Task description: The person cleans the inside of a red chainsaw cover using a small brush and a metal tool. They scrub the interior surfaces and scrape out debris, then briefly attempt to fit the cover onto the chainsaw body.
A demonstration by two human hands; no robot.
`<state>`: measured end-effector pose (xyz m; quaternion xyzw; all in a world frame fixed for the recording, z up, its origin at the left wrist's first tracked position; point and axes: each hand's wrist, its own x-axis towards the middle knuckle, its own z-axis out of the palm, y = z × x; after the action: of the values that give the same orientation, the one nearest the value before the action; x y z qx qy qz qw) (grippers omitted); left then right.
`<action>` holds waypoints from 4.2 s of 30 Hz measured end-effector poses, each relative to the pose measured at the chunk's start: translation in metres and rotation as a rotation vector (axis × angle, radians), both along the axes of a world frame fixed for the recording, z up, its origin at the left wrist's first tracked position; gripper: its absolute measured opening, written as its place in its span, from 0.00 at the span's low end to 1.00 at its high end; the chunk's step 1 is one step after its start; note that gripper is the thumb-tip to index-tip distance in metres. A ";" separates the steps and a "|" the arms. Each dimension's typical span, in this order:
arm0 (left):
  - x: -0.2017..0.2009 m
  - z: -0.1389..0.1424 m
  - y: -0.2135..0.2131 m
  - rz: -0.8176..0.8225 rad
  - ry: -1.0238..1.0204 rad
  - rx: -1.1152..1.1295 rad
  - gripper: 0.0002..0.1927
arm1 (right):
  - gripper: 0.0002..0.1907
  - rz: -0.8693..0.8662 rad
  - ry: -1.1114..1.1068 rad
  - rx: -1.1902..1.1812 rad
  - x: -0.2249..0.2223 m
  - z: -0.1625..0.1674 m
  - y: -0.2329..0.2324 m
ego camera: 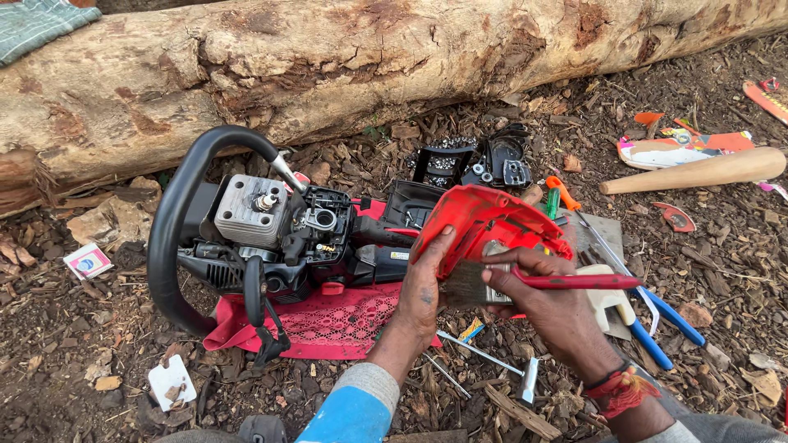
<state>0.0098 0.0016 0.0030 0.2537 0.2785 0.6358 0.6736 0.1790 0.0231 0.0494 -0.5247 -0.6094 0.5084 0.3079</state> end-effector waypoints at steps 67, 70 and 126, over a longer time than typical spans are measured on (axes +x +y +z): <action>0.002 -0.002 0.004 -0.057 0.265 -0.245 0.37 | 0.09 -0.176 -0.220 0.542 -0.006 0.003 -0.023; -0.004 -0.003 0.009 0.022 0.241 -0.190 0.37 | 0.10 -0.226 -0.109 0.621 0.002 0.016 -0.018; 0.005 0.036 -0.011 0.192 -0.171 -0.122 0.35 | 0.09 -0.083 -0.218 0.439 -0.019 0.031 -0.043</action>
<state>0.0144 -0.0092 0.0386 0.1293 0.2811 0.6986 0.6451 0.1600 -0.0201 0.0807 -0.5217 -0.7128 0.2908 0.3677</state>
